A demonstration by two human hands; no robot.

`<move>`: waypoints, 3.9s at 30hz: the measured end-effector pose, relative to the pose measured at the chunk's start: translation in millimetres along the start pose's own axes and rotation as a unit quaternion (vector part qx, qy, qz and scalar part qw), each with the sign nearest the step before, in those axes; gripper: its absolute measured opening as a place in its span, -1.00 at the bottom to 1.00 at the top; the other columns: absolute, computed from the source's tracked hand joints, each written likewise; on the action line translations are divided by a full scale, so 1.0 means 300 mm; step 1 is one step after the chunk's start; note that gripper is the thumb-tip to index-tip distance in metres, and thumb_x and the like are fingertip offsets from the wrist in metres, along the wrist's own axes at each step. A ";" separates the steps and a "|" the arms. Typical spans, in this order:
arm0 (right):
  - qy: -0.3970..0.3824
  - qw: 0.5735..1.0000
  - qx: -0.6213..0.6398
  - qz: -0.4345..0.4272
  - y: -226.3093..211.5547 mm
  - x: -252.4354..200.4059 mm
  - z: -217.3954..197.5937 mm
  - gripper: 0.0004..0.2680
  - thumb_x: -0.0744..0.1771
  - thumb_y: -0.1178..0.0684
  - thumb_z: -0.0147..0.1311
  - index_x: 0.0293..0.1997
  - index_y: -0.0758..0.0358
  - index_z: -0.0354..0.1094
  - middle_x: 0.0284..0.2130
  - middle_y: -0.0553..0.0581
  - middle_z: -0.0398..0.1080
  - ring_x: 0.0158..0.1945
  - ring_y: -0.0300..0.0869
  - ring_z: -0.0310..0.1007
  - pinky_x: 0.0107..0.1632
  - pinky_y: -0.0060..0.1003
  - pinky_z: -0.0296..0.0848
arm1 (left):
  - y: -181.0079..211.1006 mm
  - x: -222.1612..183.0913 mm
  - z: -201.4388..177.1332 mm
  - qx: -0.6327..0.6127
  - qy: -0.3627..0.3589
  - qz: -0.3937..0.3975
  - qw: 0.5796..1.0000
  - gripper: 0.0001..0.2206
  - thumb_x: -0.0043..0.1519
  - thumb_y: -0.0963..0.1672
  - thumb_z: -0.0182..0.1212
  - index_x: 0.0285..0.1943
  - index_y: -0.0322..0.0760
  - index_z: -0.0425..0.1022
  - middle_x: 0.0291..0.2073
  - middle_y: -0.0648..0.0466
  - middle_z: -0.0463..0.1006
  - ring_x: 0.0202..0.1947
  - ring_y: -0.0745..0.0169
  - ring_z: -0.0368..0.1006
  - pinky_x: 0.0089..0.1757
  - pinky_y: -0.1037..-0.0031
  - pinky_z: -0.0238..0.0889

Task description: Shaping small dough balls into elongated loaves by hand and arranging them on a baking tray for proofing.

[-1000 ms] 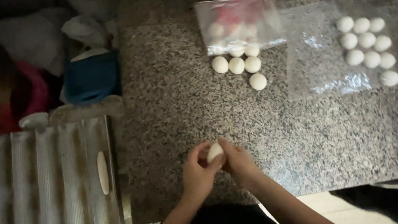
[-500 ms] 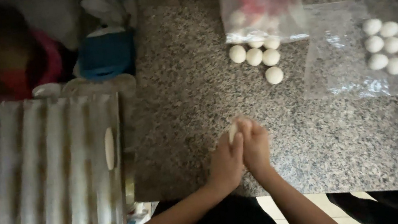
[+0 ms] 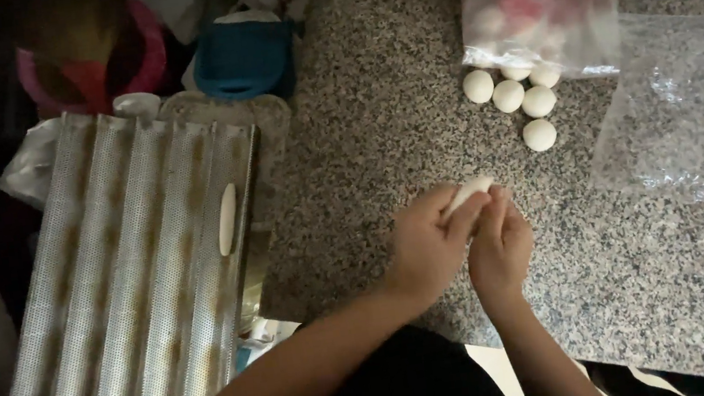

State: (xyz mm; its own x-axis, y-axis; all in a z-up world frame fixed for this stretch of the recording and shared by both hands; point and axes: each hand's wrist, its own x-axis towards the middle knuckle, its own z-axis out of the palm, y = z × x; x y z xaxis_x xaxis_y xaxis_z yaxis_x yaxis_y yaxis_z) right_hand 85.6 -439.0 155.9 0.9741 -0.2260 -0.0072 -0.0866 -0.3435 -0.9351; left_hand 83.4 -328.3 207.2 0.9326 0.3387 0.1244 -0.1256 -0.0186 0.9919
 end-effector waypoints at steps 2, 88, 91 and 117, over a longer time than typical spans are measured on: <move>0.021 0.999 0.022 0.021 -0.083 -0.002 0.001 -0.57 0.56 -0.15 -0.16 -0.36 0.35 0.43 -0.64 0.16 0.38 -0.58 -0.22 0.31 -0.51 -0.36 0.26 | 0.015 0.000 0.026 0.006 0.020 0.001 1.000 -0.58 0.33 -0.04 0.36 -0.59 -0.22 0.36 -0.88 0.07 0.26 -0.82 0.39 0.21 -0.62 0.67 0.00; -0.143 0.827 -0.494 -0.226 0.414 0.112 0.121 -0.42 0.21 0.14 0.42 0.39 0.36 0.23 0.22 0.32 0.16 0.44 0.18 0.08 0.42 -0.01 0.22 | -0.592 0.096 -0.040 0.529 -0.381 0.198 0.733 -0.44 0.35 -0.14 0.12 0.54 -0.48 0.19 0.38 -0.24 0.23 0.43 -0.23 0.17 0.30 0.12 0.24; -0.162 0.799 -0.531 -0.231 0.403 0.031 0.098 -0.45 0.29 0.15 0.27 0.47 0.35 0.16 0.25 0.28 0.20 0.49 0.15 0.09 0.46 -0.05 0.24 | -0.644 0.042 -0.070 0.546 -0.400 0.248 0.693 -0.51 0.36 -0.11 0.03 0.47 -0.47 0.29 0.32 -0.24 0.30 0.40 -0.21 0.18 0.35 0.09 0.15; -0.191 0.892 -0.370 -0.176 0.479 0.048 0.063 -0.64 0.37 0.32 -0.05 0.26 0.02 0.45 0.19 -0.07 0.35 0.30 -0.09 0.37 0.26 -0.18 0.48 | -0.793 -0.023 -0.096 0.443 -0.359 0.195 0.798 -0.56 0.35 -0.14 0.06 0.38 -0.53 0.37 0.14 -0.19 0.39 0.20 -0.20 0.37 0.20 0.09 0.31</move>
State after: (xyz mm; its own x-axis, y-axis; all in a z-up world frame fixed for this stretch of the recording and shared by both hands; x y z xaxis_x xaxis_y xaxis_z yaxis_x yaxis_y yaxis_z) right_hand 91.2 -474.4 14.7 0.9558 0.2939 -0.0116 0.2630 -0.8716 -0.4137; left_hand 97.2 -299.1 -30.4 0.8743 -0.4757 0.0962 -0.4623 -0.7559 0.4635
